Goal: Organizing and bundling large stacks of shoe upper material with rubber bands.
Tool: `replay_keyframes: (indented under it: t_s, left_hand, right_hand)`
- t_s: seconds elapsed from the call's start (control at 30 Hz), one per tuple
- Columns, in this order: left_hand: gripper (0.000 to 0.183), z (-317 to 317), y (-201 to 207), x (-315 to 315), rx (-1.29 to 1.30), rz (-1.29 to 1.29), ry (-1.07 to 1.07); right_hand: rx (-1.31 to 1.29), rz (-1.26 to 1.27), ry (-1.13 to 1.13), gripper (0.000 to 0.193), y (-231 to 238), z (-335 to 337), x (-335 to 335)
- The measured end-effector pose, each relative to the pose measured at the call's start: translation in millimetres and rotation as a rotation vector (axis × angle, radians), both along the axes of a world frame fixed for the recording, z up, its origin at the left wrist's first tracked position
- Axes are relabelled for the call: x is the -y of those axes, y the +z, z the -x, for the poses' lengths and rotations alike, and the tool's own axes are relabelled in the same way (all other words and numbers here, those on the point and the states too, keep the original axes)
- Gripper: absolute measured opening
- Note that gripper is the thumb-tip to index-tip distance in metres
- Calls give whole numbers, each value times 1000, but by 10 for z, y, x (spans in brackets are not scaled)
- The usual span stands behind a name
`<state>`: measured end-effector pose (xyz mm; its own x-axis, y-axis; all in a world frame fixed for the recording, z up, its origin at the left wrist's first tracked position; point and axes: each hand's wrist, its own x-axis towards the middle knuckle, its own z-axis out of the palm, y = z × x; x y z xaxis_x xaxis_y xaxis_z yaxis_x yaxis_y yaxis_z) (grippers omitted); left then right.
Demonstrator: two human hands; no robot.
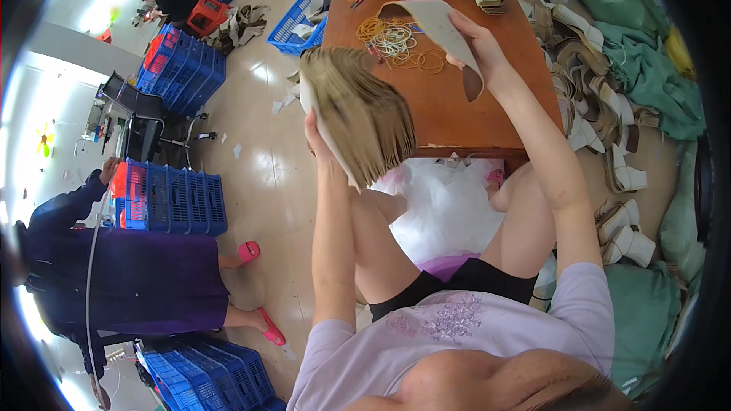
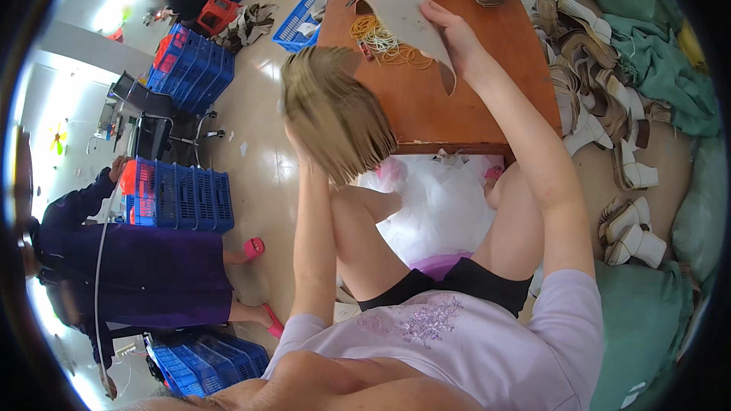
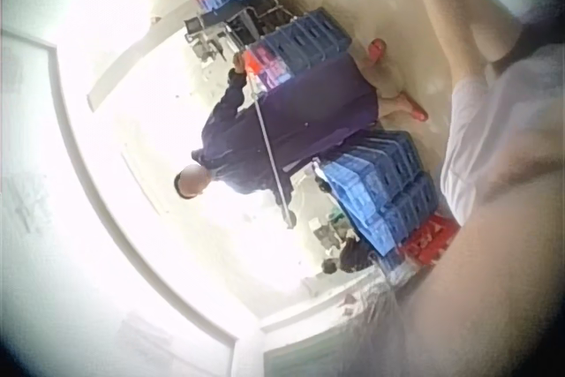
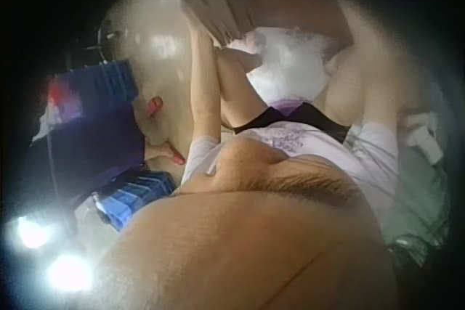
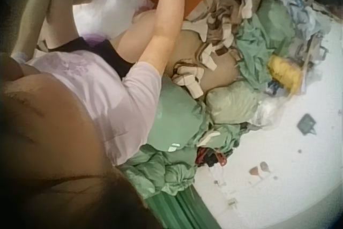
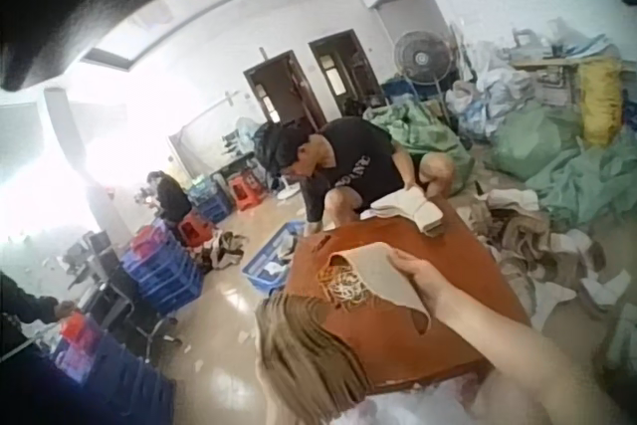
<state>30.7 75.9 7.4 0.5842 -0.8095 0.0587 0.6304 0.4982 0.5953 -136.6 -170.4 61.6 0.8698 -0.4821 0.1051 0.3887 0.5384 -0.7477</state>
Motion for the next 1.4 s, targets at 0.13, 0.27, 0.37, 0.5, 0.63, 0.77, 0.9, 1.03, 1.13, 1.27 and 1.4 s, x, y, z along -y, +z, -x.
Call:
replay_keyframes:
  t_s: [0.13,0.27,0.37,0.5,0.63,0.77,0.9,1.03,1.13,1.27,1.4]
  left_hand:
    - [38,181,67,27,-327,399,-537]
    - [39,247,-238,-12,-358,416,-455]
    - [42,230,-301,-120,-317,392,-381]
    - [45,162,-419,-279,-266,357,-266]
    - [49,108,-563,-338,-227,320,-172]
    - [52,75,-688,-352,-190,281,-86]
    - [56,30,-772,-390,-140,240,-3]
    - [60,41,-815,-344,-92,207,58]
    - [63,113,-839,-227,-62,187,86]
    - [70,367,-498,-190,31,61,124]
    - [77,481,277,-213,339,-401,206]
  right_hand:
    - [106,-193,260,27,-10,-66,-327]
    - [-133,-60,153,34,-95,-87,-1069]
    - [-219,173,183,45,-281,-125,-1400]
    - [-204,379,155,42,-215,-109,-1429]
    - [-225,512,88,36,-306,-125,-1401]
    - [-312,757,3,30,-329,-128,-1315]
    - [-377,1024,-149,25,-216,-83,-1372]
    - [-274,751,-56,28,-233,-89,-1325]
    - [-310,600,114,35,-416,-187,-1067]
    - [-174,246,314,54,-261,-74,-863]
    - [-95,450,446,76,-203,-90,-681]
